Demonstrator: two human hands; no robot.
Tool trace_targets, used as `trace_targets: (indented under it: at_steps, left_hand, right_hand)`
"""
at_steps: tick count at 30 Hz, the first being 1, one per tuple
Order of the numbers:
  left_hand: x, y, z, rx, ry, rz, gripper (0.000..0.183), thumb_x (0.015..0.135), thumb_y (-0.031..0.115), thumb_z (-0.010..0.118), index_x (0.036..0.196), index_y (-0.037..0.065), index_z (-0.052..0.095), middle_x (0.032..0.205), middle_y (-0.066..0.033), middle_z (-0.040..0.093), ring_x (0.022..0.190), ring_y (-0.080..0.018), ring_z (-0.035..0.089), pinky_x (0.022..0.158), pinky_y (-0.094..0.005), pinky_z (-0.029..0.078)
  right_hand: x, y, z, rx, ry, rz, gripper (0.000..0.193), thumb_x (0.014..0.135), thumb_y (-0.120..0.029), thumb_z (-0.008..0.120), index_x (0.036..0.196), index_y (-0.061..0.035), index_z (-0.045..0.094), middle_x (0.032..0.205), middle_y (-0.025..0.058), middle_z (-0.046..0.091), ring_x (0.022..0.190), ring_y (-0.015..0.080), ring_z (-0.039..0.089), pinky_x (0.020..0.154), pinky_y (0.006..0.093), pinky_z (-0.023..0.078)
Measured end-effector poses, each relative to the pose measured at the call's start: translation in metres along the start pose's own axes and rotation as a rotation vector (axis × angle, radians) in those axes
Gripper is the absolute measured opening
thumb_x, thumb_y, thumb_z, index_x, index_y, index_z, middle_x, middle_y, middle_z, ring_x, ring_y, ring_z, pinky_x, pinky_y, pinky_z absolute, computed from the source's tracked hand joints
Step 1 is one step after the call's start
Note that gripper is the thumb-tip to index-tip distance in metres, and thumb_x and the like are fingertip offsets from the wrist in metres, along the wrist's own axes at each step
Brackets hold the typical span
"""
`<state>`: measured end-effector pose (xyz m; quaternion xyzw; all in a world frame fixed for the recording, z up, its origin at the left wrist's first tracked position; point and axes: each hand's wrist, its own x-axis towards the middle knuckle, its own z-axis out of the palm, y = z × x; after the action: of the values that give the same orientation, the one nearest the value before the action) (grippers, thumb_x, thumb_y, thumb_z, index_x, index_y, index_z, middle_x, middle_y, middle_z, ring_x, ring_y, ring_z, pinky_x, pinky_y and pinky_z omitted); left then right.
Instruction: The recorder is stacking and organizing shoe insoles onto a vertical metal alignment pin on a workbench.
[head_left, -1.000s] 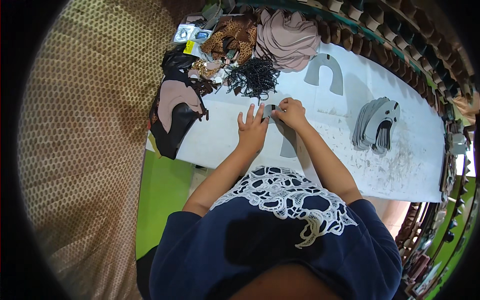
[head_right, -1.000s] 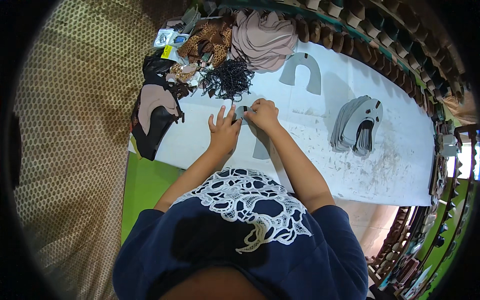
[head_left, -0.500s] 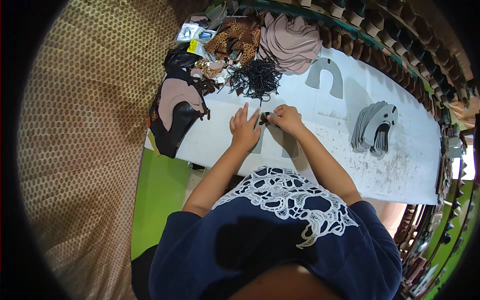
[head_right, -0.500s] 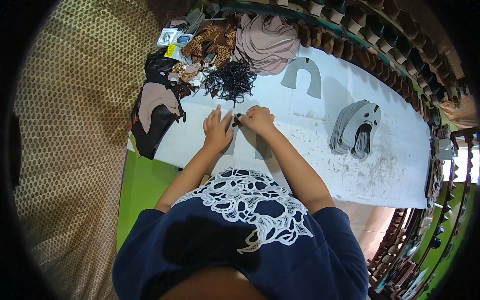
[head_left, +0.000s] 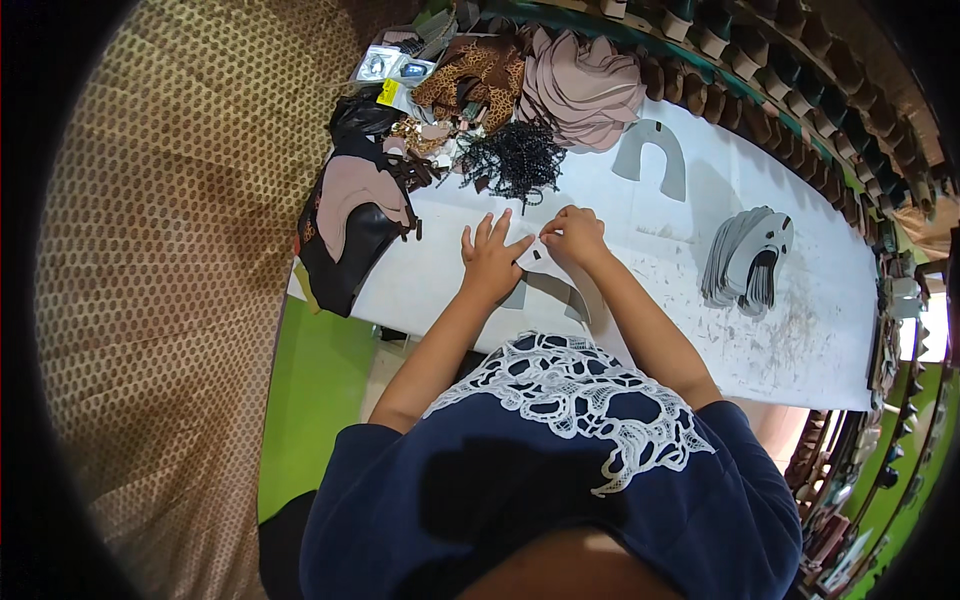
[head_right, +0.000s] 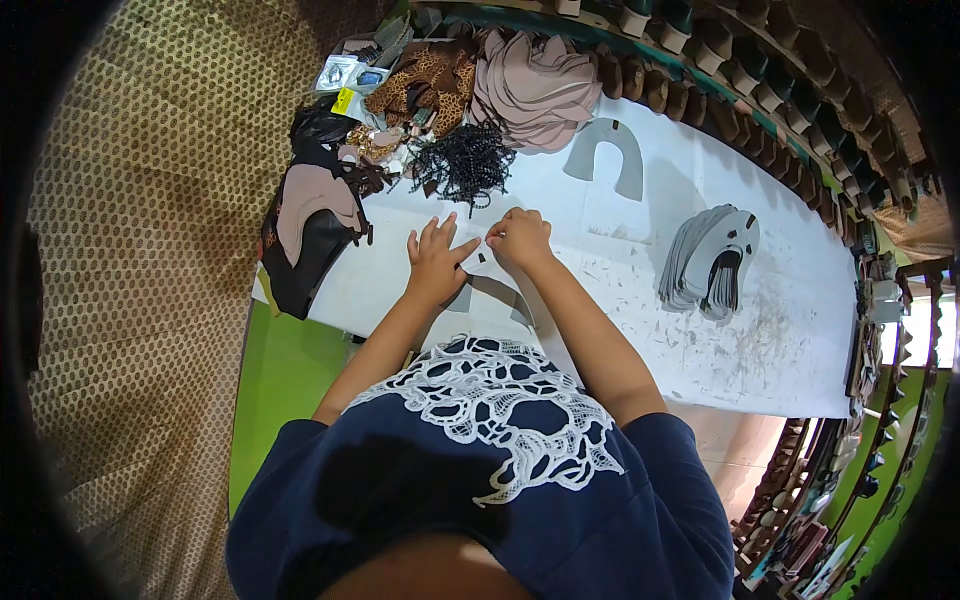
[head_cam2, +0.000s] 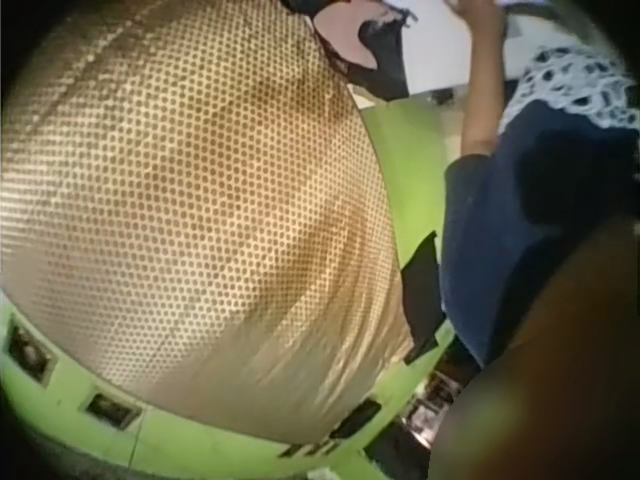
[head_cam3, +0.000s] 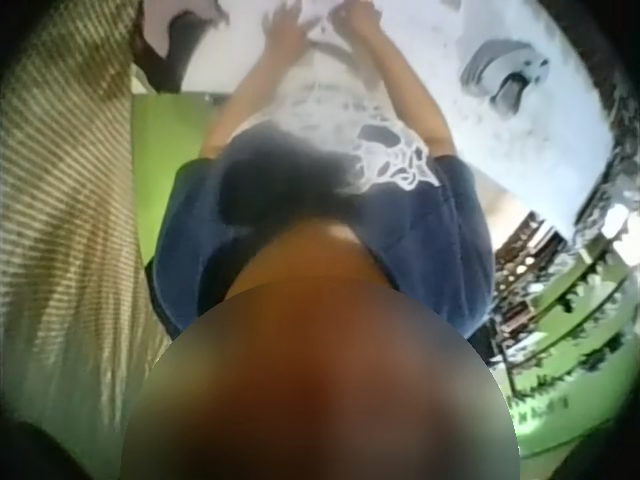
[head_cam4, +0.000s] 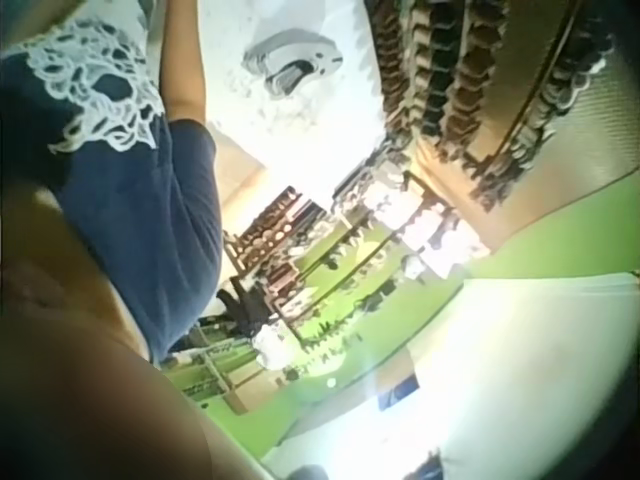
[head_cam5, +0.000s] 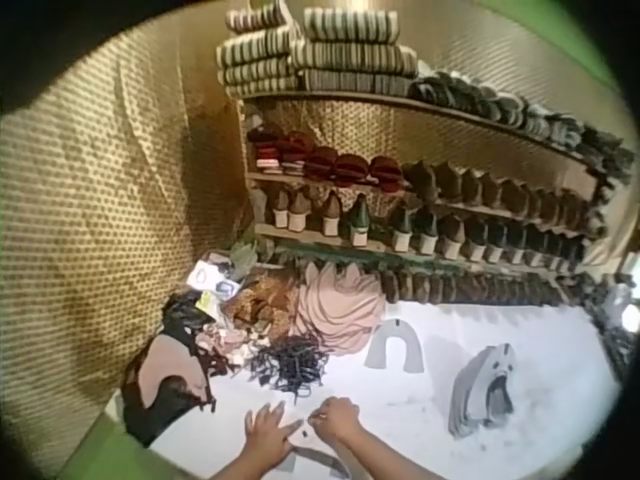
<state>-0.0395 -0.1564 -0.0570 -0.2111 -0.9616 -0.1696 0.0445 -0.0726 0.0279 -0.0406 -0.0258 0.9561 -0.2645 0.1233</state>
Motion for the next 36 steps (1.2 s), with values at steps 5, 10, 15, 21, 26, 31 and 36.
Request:
trace_targets:
  at_steps: [5, 10, 15, 21, 26, 31, 36]
  left_hand:
    - [0.001, 0.002, 0.004, -0.108, 0.06, -0.134, 0.058, 0.071, 0.02, 0.062, 0.128, 0.022, 0.051, 0.146, -0.0142, 0.028, 0.132, -0.0357, 0.025, 0.106, -0.0578, 0.012]
    - [0.0, -0.003, 0.011, -0.024, 0.03, -0.146, 0.059, 0.072, 0.028, 0.064, 0.128, 0.017, 0.049, 0.146, -0.0142, 0.027, 0.132, -0.0341, 0.025, 0.106, -0.0565, 0.013]
    - [-0.003, 0.003, 0.01, 0.002, 0.073, -0.089, 0.045, 0.074, 0.024, 0.064, 0.118, 0.019, 0.056, 0.143, -0.0113, 0.032, 0.131, -0.0303, 0.028, 0.106, -0.055, 0.014]
    - [-0.004, 0.01, 0.013, 0.017, 0.157, -0.02, 0.029, 0.076, 0.015, 0.062, 0.104, 0.024, 0.064, 0.138, -0.0066, 0.04, 0.128, -0.0273, 0.034, 0.105, -0.0533, 0.016]
    - [-0.005, 0.012, 0.01, 0.034, 0.119, 0.001, 0.031, 0.077, 0.017, 0.062, 0.106, 0.027, 0.065, 0.138, -0.0063, 0.04, 0.128, -0.0268, 0.034, 0.105, -0.0531, 0.016]
    - [-0.008, 0.013, 0.009, 0.077, 0.098, -0.007, 0.032, 0.078, 0.018, 0.061, 0.109, 0.028, 0.064, 0.139, -0.0054, 0.04, 0.128, -0.0258, 0.034, 0.105, -0.053, 0.016]
    - [-0.007, 0.017, 0.01, 0.112, 0.141, 0.015, 0.031, 0.08, 0.02, 0.06, 0.109, 0.028, 0.064, 0.138, -0.004, 0.042, 0.127, -0.0249, 0.036, 0.105, -0.053, 0.016]
  right_hand:
    - [0.002, 0.001, 0.006, -0.047, 0.065, -0.021, 0.012, 0.075, -0.029, 0.065, 0.08, -0.0211, 0.073, 0.105, 0.0, 0.058, 0.105, 0.0266, 0.048, 0.088, 0.0463, 0.037]
    - [0.005, 0.009, 0.007, -0.098, 0.138, -0.043, 0.013, 0.076, -0.026, 0.063, 0.081, -0.0189, 0.072, 0.106, 0.0008, 0.058, 0.106, 0.0269, 0.048, 0.087, 0.0458, 0.037]
    - [0.004, 0.01, 0.002, -0.11, 0.13, -0.046, 0.014, 0.077, -0.026, 0.062, 0.081, -0.018, 0.072, 0.105, 0.0016, 0.058, 0.105, 0.0275, 0.048, 0.086, 0.046, 0.037]
    - [0.006, 0.015, 0.001, -0.092, 0.121, -0.019, 0.014, 0.077, -0.027, 0.063, 0.081, -0.0178, 0.072, 0.106, 0.0017, 0.058, 0.106, 0.028, 0.047, 0.086, 0.0459, 0.036]
    - [0.012, 0.017, -0.004, 0.041, 0.143, 0.042, 0.033, 0.082, -0.044, 0.059, 0.078, -0.015, 0.072, 0.097, 0.0037, 0.063, 0.1, 0.0286, 0.055, 0.08, 0.0465, 0.042]
    - [0.019, 0.008, -0.023, 0.268, -0.264, 0.284, 0.059, 0.072, -0.067, 0.058, 0.077, -0.0093, 0.071, 0.097, 0.0091, 0.067, 0.098, 0.0301, 0.061, 0.081, 0.0455, 0.044]
    - [0.025, 0.015, -0.009, 0.081, -0.276, 0.223, 0.064, 0.064, -0.069, 0.063, 0.083, -0.0092, 0.07, 0.098, 0.0108, 0.067, 0.099, 0.0302, 0.061, 0.083, 0.0449, 0.044]
